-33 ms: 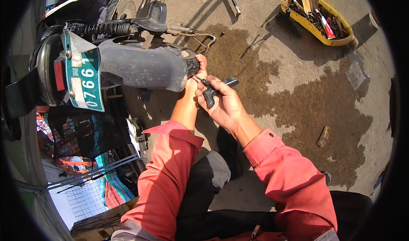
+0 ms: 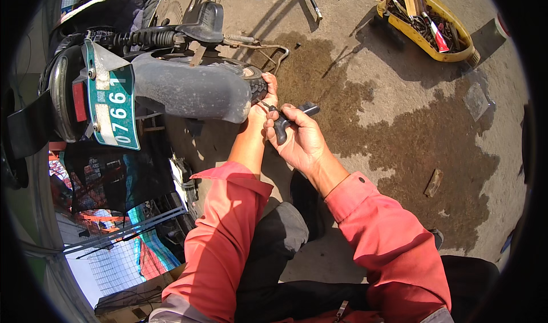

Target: The person removes a screw from the scooter tire using a screwdriver, then uses a tire inflator to add air. They also pour water from a bottle onto the tire area.

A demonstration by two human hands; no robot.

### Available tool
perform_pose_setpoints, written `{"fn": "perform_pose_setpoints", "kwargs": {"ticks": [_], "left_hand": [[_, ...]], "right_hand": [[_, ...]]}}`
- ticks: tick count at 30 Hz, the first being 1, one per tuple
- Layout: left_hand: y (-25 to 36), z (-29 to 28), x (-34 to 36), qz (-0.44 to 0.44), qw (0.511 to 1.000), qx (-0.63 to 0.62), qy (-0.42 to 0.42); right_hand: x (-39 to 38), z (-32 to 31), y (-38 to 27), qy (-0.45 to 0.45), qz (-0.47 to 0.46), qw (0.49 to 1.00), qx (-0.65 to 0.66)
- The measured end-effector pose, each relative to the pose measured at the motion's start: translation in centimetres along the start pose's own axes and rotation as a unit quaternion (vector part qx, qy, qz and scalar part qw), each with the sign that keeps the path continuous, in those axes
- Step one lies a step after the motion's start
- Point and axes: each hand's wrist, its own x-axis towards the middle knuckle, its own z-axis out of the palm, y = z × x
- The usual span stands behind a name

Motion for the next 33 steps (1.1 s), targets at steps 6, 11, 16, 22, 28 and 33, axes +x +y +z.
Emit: {"fn": "perform_pose_setpoints", "kwargs": {"ticks": [6,11,16,22,28,33], "left_hand": [[1.6,0.0,-0.2,0.001,0.999,-0.024,0.038],[1.3,-0.1,0.2,0.021,0.999,-0.024,0.037],[0.9,-0.5,0.8,0.073,0.997,0.002,0.02],[1.5,-0.7,1.0,0.052,0.998,0.022,0.002],[1.0,0.0,0.9,0.019,0.999,-0.008,0.028],[1.9,0.0,0.5,0.006,0.999,-0.02,0.033]], "right_hand": [[-0.2,-0.3,-1.8,-0.003,-0.067,0.873,-0.483],[-2.5,1.2,-3.3,-0.07,-0.307,0.297,-0.902],[-3.0,-0.3,-2.9,-0.006,-0.397,0.434,-0.809],[-1.8,-0.4,-1.7,0.052,-0.009,0.978,-0.2],[0.1,-1.2,-1.5,-0.038,0.016,0.998,-0.043],[-0.9,-0.8,-2.5,-0.066,-0.199,0.703,-0.68]]}}
